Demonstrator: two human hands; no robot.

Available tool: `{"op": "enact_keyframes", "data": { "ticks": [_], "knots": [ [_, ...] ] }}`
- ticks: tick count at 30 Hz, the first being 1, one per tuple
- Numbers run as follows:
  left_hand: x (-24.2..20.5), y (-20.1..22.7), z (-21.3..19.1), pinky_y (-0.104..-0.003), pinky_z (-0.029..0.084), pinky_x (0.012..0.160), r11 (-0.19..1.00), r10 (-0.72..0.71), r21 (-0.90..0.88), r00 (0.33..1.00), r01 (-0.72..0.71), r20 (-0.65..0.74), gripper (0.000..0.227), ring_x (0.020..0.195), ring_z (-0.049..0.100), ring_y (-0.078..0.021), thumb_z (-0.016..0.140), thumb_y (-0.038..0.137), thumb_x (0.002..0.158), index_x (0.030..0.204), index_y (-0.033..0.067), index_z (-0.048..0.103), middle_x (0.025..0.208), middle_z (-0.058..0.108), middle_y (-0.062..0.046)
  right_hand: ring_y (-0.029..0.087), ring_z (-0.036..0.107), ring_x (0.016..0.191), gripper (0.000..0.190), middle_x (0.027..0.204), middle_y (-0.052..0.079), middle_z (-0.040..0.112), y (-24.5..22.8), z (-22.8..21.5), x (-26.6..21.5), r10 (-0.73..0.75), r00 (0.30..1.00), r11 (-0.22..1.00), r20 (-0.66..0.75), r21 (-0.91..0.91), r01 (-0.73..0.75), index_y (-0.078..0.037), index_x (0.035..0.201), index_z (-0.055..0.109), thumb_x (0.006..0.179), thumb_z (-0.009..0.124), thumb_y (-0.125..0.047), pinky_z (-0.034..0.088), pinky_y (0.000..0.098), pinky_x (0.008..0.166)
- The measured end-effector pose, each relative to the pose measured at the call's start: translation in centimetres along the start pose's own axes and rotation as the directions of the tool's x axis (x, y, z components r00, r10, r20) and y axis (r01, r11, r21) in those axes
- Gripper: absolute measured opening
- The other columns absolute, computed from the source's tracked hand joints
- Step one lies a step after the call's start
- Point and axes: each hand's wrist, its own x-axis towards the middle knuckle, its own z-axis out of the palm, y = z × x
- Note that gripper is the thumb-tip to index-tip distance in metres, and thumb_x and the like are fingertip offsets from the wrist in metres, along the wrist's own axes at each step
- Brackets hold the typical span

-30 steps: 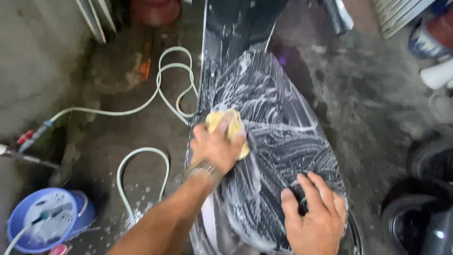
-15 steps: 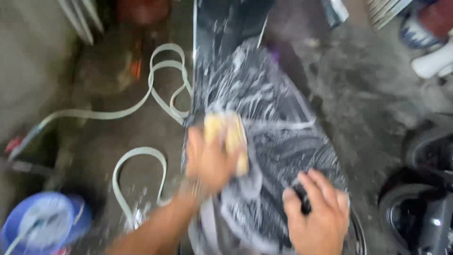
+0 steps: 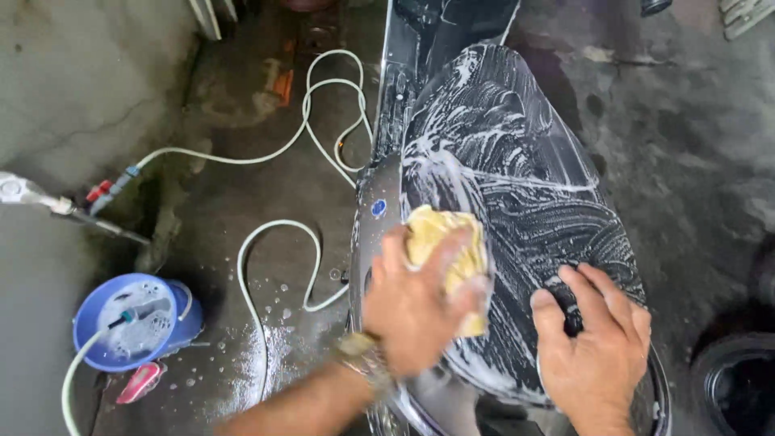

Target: Scrubbing the seat and rear light of a motorcycle with a soapy sponge

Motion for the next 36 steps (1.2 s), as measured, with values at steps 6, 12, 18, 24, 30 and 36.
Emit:
{"op": "enact_keyframes", "data": {
  "ticks": [6,12,18,24,30,36],
  "knots": [
    [-0.2,-1.7,1.9,-0.049,0.045,0.069,0.91,-0.024,0.395,0.967,0.126,-0.253,0.063,0.087,0.047,-0.0401,0.031,0.051,0.084,0.14,0.0266,0.021,0.117,0.034,-0.027,0.027,0.056,0.095,0.028,0.116,0.004,0.064,-0.1,0.1,-0.4,-0.08,0.995,0.994,-0.052,-0.078,0.076,-0.012,0.104,0.072,0.081,0.067,-0.028,0.042,0.0359,0.091],
    [1.3,-0.4,2.0,-0.046,0.042,0.077,0.977,-0.159,0.109,0.965,0.184,-0.209,0.068,0.088,0.052,-0.0361,0.05,0.063,0.073,0.134,0.0351,0.038,0.115,0.043,-0.018,0.025,0.055,0.104,0.031,0.118,0.006,0.062,-0.1,-1.0,-0.8,0.013,0.997,0.999,0.07,-0.053,-0.009,-0.01,0.102,0.07,0.079,0.063,-0.029,0.036,0.0358,0.095],
    [1.3,1.1,-0.1,-0.06,0.043,0.075,0.992,-0.119,-0.038,0.989,0.123,0.092,0.064,0.104,0.039,-0.0528,0.047,0.057,0.077,0.136,0.0394,0.028,0.144,0.011,-0.019,0.027,0.052,0.098,0.033,0.119,-0.001,0.06,-0.6,0.0,0.5,0.156,0.987,0.986,0.035,-0.066,-0.153,-0.017,0.105,0.069,0.075,0.062,-0.03,0.039,0.038,0.093],
    [2.0,0.7,1.2,-0.054,0.036,0.079,0.997,-0.032,0.066,0.979,0.046,-0.2,0.061,0.094,0.047,-0.0484,0.045,0.052,0.079,0.135,0.0319,0.032,0.142,0.022,-0.021,0.027,0.053,0.102,0.034,0.119,0.005,0.061,-1.2,-0.3,0.2,0.103,0.994,0.992,0.042,-0.079,-0.1,-0.011,0.105,0.07,0.079,0.062,-0.03,0.04,0.0374,0.094],
    [3.4,1.5,-2.3,-0.053,0.016,0.105,0.909,-0.355,-0.072,0.854,0.41,0.381,0.068,0.128,0.017,-0.046,0.034,0.055,0.08,0.141,0.0426,0.007,0.15,0.0,-0.009,0.028,0.055,0.1,0.032,0.119,0.005,0.061,-1.5,-1.1,-0.1,0.009,1.0,0.998,0.019,-0.06,-0.008,-0.01,0.106,0.07,0.079,0.066,-0.026,0.04,0.038,0.094],
    [3.7,-1.1,1.9,-0.049,0.046,0.071,0.993,-0.096,0.052,0.983,0.105,-0.157,0.061,0.106,0.048,-0.0388,0.054,0.056,0.073,0.13,0.0467,0.035,0.139,0.034,-0.007,0.025,0.052,0.1,0.029,0.114,-0.001,0.062,-2.1,-1.2,0.4,0.273,0.955,0.96,0.114,-0.1,-0.263,-0.015,0.099,0.071,0.072,0.065,-0.024,0.042,0.0355,0.089]
  ]
}}
